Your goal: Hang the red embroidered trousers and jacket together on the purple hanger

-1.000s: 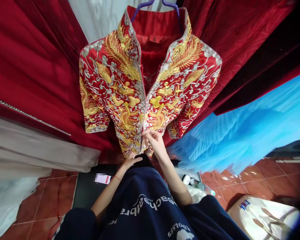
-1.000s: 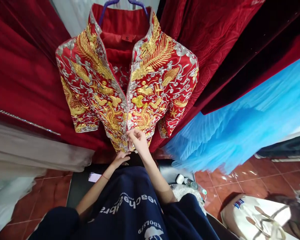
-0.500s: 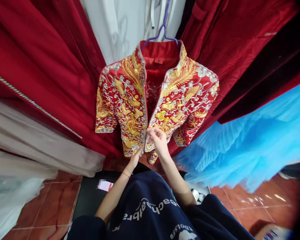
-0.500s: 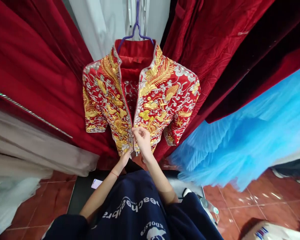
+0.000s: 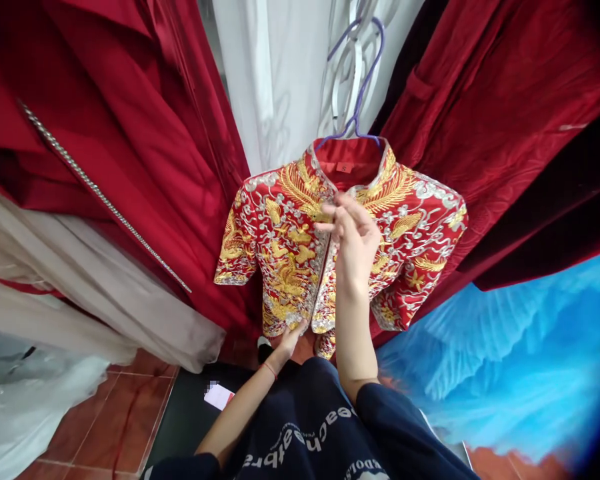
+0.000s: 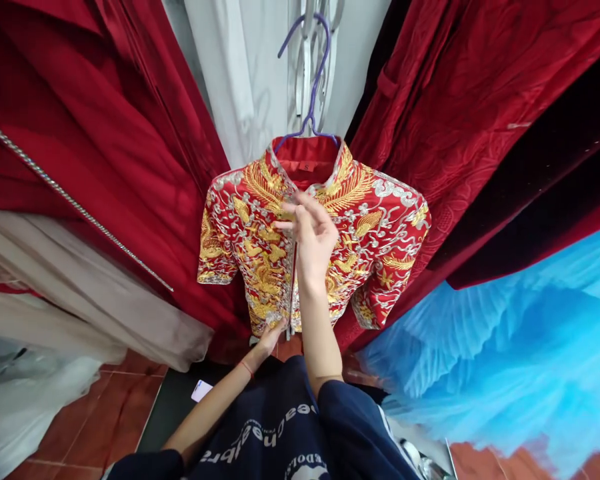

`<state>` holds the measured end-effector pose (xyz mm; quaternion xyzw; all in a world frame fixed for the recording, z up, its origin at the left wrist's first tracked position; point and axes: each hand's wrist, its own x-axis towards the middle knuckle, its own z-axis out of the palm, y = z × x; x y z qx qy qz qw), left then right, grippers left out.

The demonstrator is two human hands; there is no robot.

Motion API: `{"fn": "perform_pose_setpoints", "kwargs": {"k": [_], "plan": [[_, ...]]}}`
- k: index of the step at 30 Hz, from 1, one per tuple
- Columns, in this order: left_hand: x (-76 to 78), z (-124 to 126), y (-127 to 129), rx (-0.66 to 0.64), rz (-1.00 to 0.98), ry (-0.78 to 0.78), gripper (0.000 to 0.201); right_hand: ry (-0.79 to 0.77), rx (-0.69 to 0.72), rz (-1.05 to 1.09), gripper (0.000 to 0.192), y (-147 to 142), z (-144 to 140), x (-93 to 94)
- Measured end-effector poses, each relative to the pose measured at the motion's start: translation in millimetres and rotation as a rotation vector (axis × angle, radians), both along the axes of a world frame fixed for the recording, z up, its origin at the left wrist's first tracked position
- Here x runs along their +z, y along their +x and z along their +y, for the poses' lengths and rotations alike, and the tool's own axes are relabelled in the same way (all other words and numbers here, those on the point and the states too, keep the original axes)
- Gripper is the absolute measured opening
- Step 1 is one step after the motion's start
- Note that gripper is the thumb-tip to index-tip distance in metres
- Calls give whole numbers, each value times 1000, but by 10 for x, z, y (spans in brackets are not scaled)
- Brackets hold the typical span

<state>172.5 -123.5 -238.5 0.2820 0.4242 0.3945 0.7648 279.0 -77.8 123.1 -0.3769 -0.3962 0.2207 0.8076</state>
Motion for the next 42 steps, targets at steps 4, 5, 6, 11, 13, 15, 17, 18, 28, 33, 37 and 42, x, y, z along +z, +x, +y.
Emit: {"fn": "perform_pose_setpoints", "kwargs": {"k": [4,5,6,11,13,15,17,18,28,33,37,42], "plan": [[-33,40,59,-37,88,48,33,288,-253,-32,14,-92,-114,394],[-19,62,60,-53,104,55,35,322,-291,-49,15,-104,-152,442],[2,85,52,-70,119,61,35,328,-315,-70,15,-104,-181,457],[183,187,-79,-240,203,68,34,63,-309,-132,7,83,-102,144],[285,224,-148,-358,248,67,29,-93,-240,-152,13,178,-1,-17],[430,275,-209,-477,294,86,24,-217,-181,-186,25,235,93,-121],[649,357,-268,-560,330,144,20,-284,-181,-227,36,251,162,-163],[792,414,-301,-581,340,190,19,-299,-202,-245,40,248,184,-166],[2768,1156,-716,0,538,1115,26,-477,-269,-389,51,251,186,-8],[3381,1406,-693,556,840,1532,32,-476,-206,-370,36,254,155,-73],[3575,1650,-591,563,990,1612,56,-385,-115,-293,30,229,152,-132],[3674,1898,-612,553,1067,1582,41,-329,-52,-209,29,164,170,-161]]}}
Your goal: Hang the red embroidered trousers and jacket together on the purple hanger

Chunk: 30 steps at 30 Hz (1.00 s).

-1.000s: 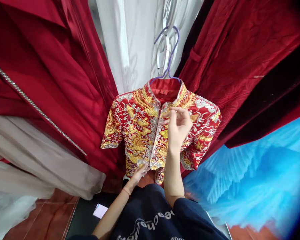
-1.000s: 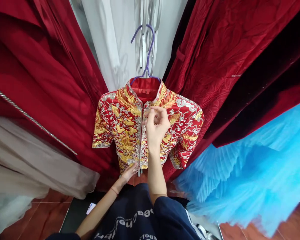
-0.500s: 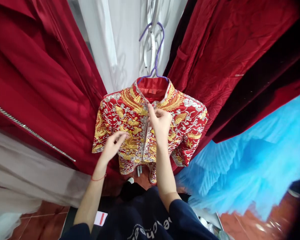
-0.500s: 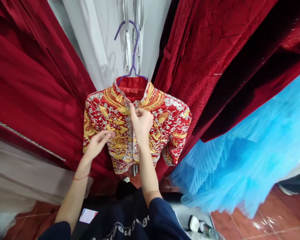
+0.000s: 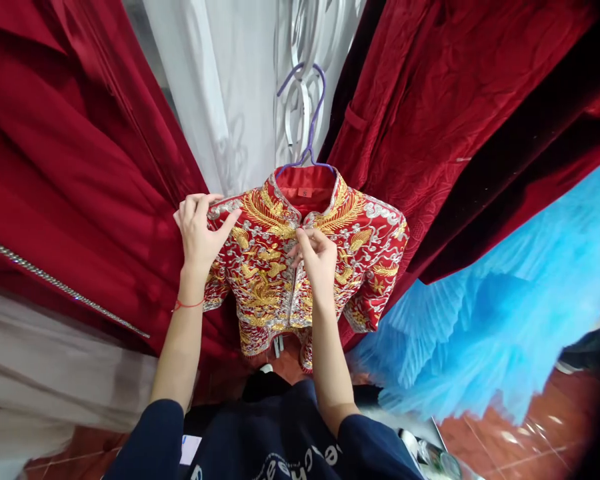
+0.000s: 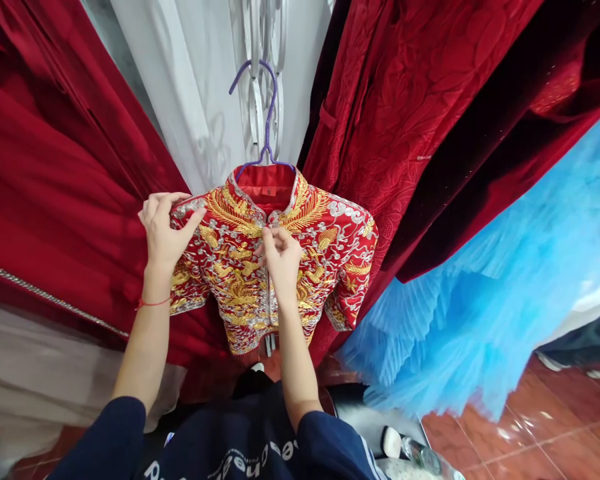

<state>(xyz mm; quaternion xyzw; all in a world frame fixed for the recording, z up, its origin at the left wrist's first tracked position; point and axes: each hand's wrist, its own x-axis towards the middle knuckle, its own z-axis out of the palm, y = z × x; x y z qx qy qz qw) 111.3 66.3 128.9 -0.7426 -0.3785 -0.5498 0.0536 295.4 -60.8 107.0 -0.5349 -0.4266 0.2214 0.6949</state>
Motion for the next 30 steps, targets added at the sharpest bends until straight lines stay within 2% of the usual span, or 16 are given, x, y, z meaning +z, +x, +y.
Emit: {"fn": "perform_pose_setpoints", "kwargs": {"k": [4,7,9,11,13,15,16,17,19,20,21,23,26,28,30], "plan": [[55,71,-103,-88,-6,8,33,-46,-102,-31,28,-66,40,-37],[17,108,-189,-207,-35,-34,29,-118,-184,-205,31,-18,10,-54],[-56,167,-259,-321,-63,-128,36,-86,-245,-333,33,145,-60,-71],[-147,256,-334,-418,-97,-272,45,30,-447,-414,35,450,-157,-103],[-229,351,-398,-487,-121,-405,45,161,-849,-462,38,865,-258,-140],[-280,425,-432,-528,-142,-462,41,220,-1110,-636,45,1292,-338,-160],[-291,449,-435,-526,-158,-459,39,216,-1080,-729,55,1471,-363,-156],[-295,463,-429,-505,-181,-437,39,237,-948,-739,59,1610,-377,-140],[-284,469,-399,-419,-222,-357,39,193,-655,-719,55,1749,-376,-77],[-272,465,-379,-354,-234,-302,40,163,-572,-702,48,1755,-368,-35],[-258,459,-357,-278,-238,-243,40,132,-551,-692,42,1730,-359,11],[-225,450,-313,-114,-225,-127,40,106,-634,-678,33,1632,-352,100],[-171,452,-273,50,-208,-19,38,66,-674,-645,32,1517,-374,206],[-151,467,-287,52,-200,-17,37,24,-590,-623,36,1521,-385,239],[-171,491,-352,-20,-190,-78,40,4,-483,-558,34,1585,-380,209]]}}
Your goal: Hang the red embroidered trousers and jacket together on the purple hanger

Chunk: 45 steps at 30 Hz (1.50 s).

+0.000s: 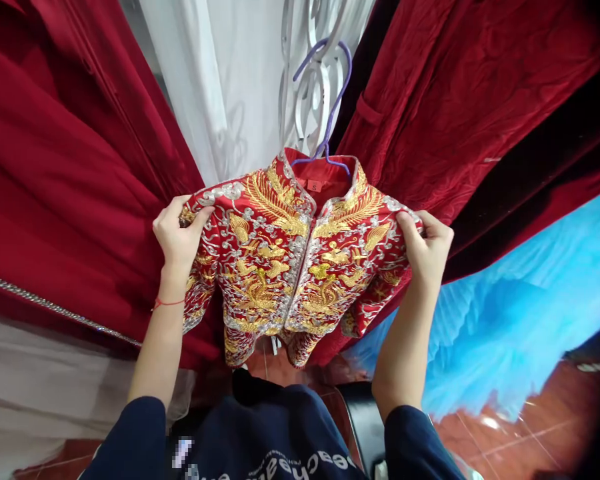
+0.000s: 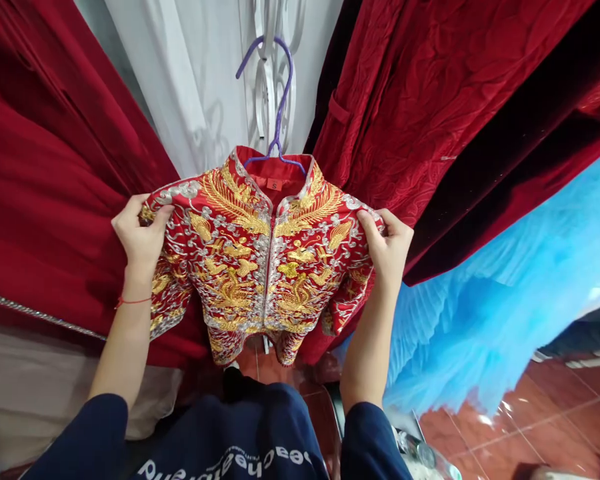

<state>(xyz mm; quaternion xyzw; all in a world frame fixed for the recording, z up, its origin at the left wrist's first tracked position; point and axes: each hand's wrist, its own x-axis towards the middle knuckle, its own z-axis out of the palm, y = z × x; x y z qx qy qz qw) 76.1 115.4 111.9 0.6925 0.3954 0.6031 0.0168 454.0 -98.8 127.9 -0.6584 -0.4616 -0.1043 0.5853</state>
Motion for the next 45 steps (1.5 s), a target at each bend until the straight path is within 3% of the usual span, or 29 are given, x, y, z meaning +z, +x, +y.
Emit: {"fn": "perform_pose_setpoints", "kwargs": {"k": [3,6,9,11,13,19,24,27,30,33,34,36,38,41,43,45], "plan": [[-147,37,-191,-225,3,-203,50,-2,102,135,39,124,0,-232],[-423,13,-425,-418,-31,-511,63,-30,95,255,53,166,-91,-687],[-715,-115,-598,-436,-150,-749,69,-63,-4,469,53,121,-277,-1204],[-850,-222,-656,-386,-232,-810,69,-83,-56,596,54,101,-412,-1468],[-925,-301,-675,-339,-291,-808,64,-109,-63,650,55,119,-536,-1619],[-1122,-267,-626,-270,-319,-707,59,-228,40,608,57,218,-918,-1652],[-1633,-345,-556,-284,-225,-880,63,-333,-13,594,63,227,-1247,-1792],[-1891,-471,-624,-217,-201,-900,55,-397,-192,583,62,259,-1364,-1925],[-1975,-578,-733,-88,-169,-872,49,-424,-505,536,60,234,-1398,-2003],[-1930,-711,-692,210,-95,-558,50,-378,-817,418,63,79,-1345,-1998],[-1907,-770,-622,287,-91,-409,48,-358,-847,344,61,0,-1301,-1985],[-1874,-901,-411,325,-120,-182,37,-350,-741,192,50,-182,-1160,-1962],[-1877,-1013,-156,201,-87,-151,24,-386,-523,107,43,-371,-954,-1964],[-1959,-1046,174,-43,42,-307,27,-482,-331,139,53,-601,-612,-2030],[-2042,-965,304,-66,-29,-444,53,-616,-240,191,70,-688,-449,-2089],[-2120,-841,356,-78,-165,-578,74,-757,-159,233,73,-715,-376,-2128]]}}
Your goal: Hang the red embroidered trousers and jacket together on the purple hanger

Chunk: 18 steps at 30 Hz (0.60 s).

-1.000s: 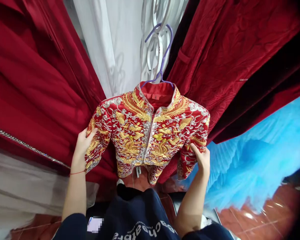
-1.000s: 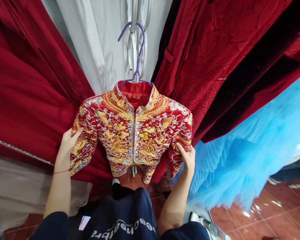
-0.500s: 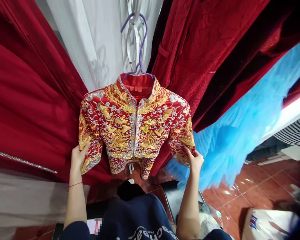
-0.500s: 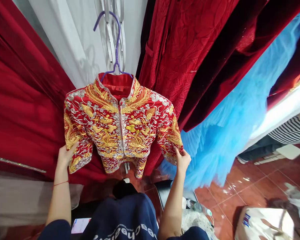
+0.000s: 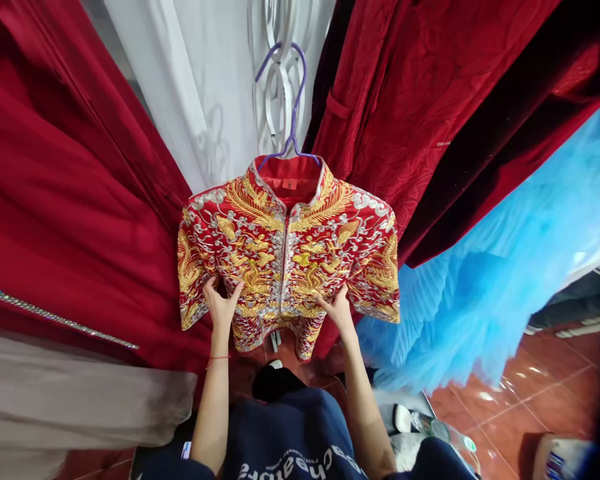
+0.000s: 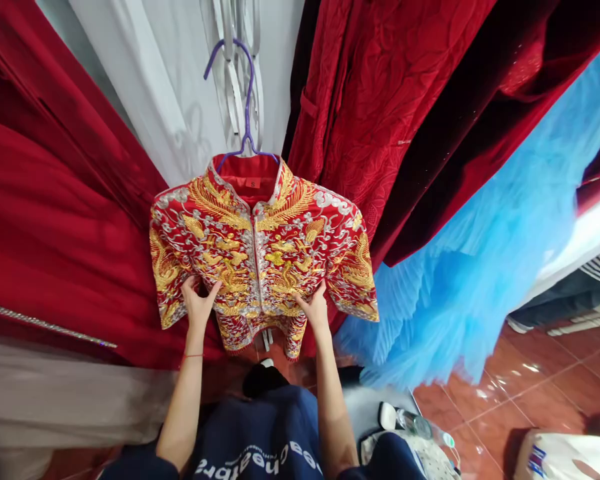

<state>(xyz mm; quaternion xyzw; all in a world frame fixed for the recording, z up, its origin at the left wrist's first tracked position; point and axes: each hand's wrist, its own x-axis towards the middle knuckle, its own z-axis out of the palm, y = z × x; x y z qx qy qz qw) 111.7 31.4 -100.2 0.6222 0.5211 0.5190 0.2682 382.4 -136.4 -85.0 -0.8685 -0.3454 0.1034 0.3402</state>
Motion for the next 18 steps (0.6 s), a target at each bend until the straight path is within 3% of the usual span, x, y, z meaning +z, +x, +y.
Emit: {"fn": "perform_pose_setpoints", "kwargs": {"k": [5,7,10,11,13,15,18], "plan": [[-101,233,-62,-214,-77,-171,58,-180,96,99,40,27,-49,106],[-129,253,-95,-226,-53,-208,51,-212,224,172,32,-18,-44,264],[-198,226,-98,-163,-6,-236,45,-174,483,283,31,-201,73,649],[-229,210,-89,-144,6,-238,44,-111,570,315,30,-288,141,808],[-290,185,-71,-122,29,-237,45,256,680,353,32,-482,305,1135],[-336,178,-67,-114,53,-237,46,570,539,350,33,-668,487,1424],[-351,186,-97,-101,87,-240,47,767,300,272,32,-855,737,1717]]}}
